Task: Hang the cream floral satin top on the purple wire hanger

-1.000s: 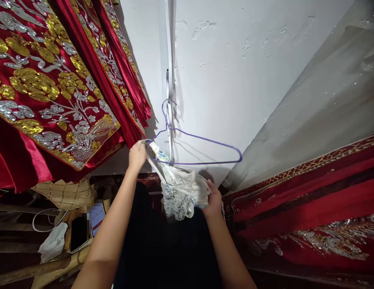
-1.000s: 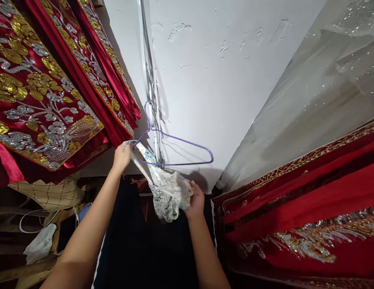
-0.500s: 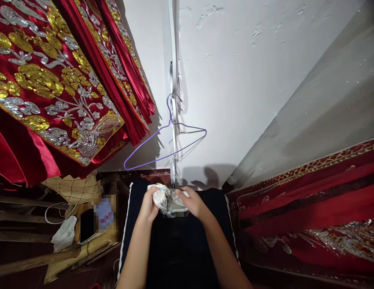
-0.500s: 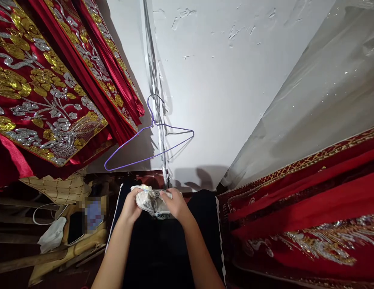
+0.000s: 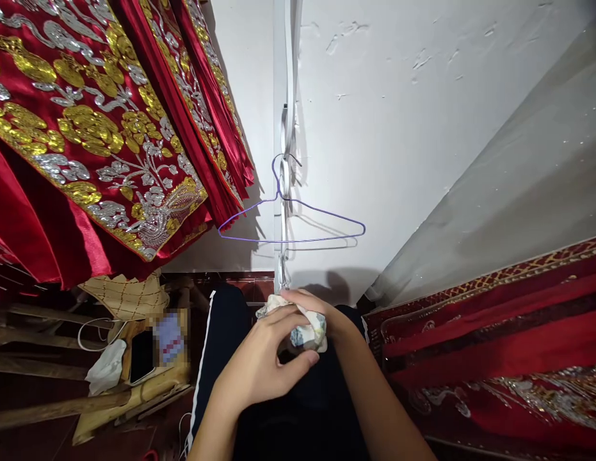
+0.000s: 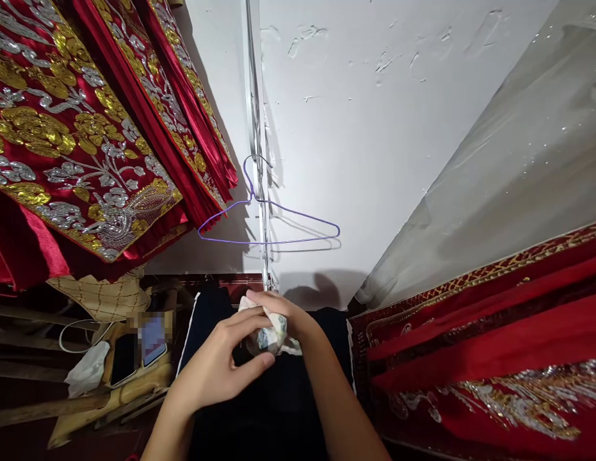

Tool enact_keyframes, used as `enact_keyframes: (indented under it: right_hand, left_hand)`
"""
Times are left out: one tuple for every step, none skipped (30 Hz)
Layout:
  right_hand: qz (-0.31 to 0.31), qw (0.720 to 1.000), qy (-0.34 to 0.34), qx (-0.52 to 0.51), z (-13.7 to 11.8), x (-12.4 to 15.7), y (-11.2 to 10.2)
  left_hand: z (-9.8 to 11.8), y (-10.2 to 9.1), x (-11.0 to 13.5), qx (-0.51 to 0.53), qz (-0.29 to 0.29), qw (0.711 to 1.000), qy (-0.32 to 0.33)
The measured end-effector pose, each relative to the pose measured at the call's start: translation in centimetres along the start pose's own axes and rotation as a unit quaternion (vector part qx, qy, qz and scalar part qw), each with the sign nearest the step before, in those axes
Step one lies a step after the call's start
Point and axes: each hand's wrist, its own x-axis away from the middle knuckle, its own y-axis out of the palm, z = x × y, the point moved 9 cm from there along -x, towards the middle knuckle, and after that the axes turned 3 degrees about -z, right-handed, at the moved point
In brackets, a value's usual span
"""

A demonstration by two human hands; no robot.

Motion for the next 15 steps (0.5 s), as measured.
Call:
enact_keyframes:
  right_hand:
    - [-0.008, 1.0, 0.017, -0.003, -0.4, -0.1, -0.2]
    - [-0.021, 0.999, 0.036, -0.022, -0.7, -0.3, -0.1]
    - [-0.042, 0.997, 0.052, -0.047, -1.1, -0.4, 0.1]
    - [-0.065, 0.995, 0.051, -0.062, -1.8, -0.6, 0.5]
    - [-0.089, 0.992, 0.049, -0.074, -2.6, -0.6, 0.9]
    - [-0.108, 0.989, 0.05, -0.083, -3.3, -0.6, 1.4]
    - [-0.124, 0.987, 0.054, -0.086, -3.9, -0.5, 1.8]
    - [-0.142, 0.985, 0.057, -0.081, -4.6, -0.2, 2.2]
    - [-0.166, 0.982, 0.056, -0.066, -5.4, 0.1, 2.7]
    - [-0.196, 0.979, 0.046, -0.043, -6.3, 0.6, 3.2]
    - [-0.226, 0.974, 0.027, -0.013, -7.3, 1.2, 3.6]
    - [-0.246, 0.969, 0.002, 0.023, -8.3, 1.8, 3.7]
    - [-0.241, 0.968, -0.027, 0.064, -9.4, 2.2, 3.3]
    - [-0.201, 0.972, -0.059, 0.102, -10.4, 2.3, 2.2]
    - [-0.131, 0.978, -0.09, 0.132, -11.4, 2.2, 0.5]
  left_hand:
    - [-0.1, -0.6, -0.1, -0.022, 0.01, 1.0, 0.01]
    - [-0.4, -1.4, -0.2, -0.036, 0.032, 0.999, 0.018]
    - [-0.9, -2.3, -0.3, -0.046, 0.067, 0.996, 0.022]
    - [-1.7, -3.4, -0.4, -0.051, 0.11, 0.992, 0.022]
    - [-2.5, -4.5, -0.5, -0.05, 0.154, 0.987, 0.021]
    - [-3.3, -5.3, -0.7, -0.044, 0.186, 0.981, 0.021]
    - [-4.0, -5.8, -1.0, -0.032, 0.197, 0.98, 0.022]
    - [-4.7, -5.8, -1.5, -0.014, 0.178, 0.984, 0.024]
    - [-5.3, -5.3, -2.1, 0.005, 0.128, 0.991, 0.024]
    - [-5.8, -4.4, -2.6, 0.022, 0.059, 0.998, 0.022]
    - [-6.2, -3.4, -2.9, 0.03, -0.013, 0.999, 0.016]
    - [-6.7, -2.7, -3.0, 0.027, -0.073, 0.997, 0.005]
    - [-7.2, -2.5, -2.8, 0.015, -0.112, 0.994, -0.009]
    - [-7.8, -2.7, -2.6, -0.006, -0.127, 0.992, -0.023]
    - [-8.3, -3.3, -2.3, -0.031, -0.126, 0.991, -0.036]
